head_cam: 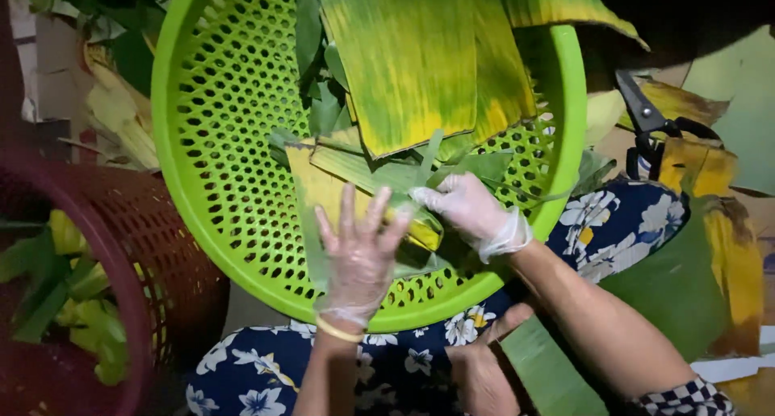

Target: Wrapping food items in banana leaves by folding the leaves and trimming them with scissors

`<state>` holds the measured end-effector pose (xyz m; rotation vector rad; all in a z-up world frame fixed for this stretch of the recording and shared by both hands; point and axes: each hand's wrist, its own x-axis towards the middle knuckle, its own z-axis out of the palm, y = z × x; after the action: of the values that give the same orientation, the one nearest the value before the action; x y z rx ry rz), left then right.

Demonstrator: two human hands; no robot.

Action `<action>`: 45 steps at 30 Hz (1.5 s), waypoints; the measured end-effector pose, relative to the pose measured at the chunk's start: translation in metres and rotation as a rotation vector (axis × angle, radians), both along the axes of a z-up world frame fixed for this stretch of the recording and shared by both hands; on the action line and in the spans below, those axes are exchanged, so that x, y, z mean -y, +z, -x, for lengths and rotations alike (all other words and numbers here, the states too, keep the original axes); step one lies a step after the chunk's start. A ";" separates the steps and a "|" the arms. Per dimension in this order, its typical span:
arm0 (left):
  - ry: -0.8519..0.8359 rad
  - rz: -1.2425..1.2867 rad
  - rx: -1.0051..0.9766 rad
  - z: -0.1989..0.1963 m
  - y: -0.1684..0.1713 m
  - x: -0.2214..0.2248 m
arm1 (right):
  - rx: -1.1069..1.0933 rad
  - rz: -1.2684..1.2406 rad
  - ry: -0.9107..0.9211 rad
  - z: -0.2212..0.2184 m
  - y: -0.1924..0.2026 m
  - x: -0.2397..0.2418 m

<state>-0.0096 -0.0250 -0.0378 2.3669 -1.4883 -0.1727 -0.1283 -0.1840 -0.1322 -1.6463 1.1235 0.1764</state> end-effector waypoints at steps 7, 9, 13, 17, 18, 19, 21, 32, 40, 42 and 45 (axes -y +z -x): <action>-0.045 0.280 -0.008 0.001 -0.050 -0.019 | 0.465 0.138 0.077 -0.013 0.079 -0.005; -0.083 0.272 -0.047 -0.001 -0.041 -0.027 | 0.524 0.231 0.135 -0.014 0.080 -0.005; -0.146 0.445 -0.936 0.001 -0.008 -0.018 | 0.511 0.864 0.552 -0.004 0.058 0.010; 0.082 0.588 -1.587 0.008 0.002 -0.007 | 0.649 0.465 0.485 -0.006 0.076 0.004; 0.090 0.590 -1.586 0.008 0.002 -0.006 | 0.649 0.460 0.489 -0.007 0.083 -0.003; 0.189 0.564 -1.504 0.009 0.001 -0.005 | 0.641 0.453 0.484 -0.007 0.089 -0.009; 0.291 0.535 -1.420 0.012 -0.003 -0.003 | 0.633 0.442 0.480 -0.004 0.091 -0.019; 0.809 0.116 -1.432 0.011 0.017 0.013 | 0.396 -0.547 -0.307 -0.026 0.076 -0.010; 0.198 0.306 0.012 0.024 -0.177 -0.045 | 0.436 -0.007 0.235 -0.012 0.090 -0.032; 0.229 0.304 0.130 0.025 -0.178 -0.037 | 0.376 0.275 0.238 -0.005 0.052 -0.040; 0.371 -0.030 0.685 0.032 -0.106 -0.019 | 0.451 0.835 0.448 0.006 -0.005 -0.042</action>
<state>-0.0415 -0.0057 -0.1436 2.8239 -1.2383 0.7784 -0.1344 -0.1418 -0.1372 -2.5013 0.4680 -0.4236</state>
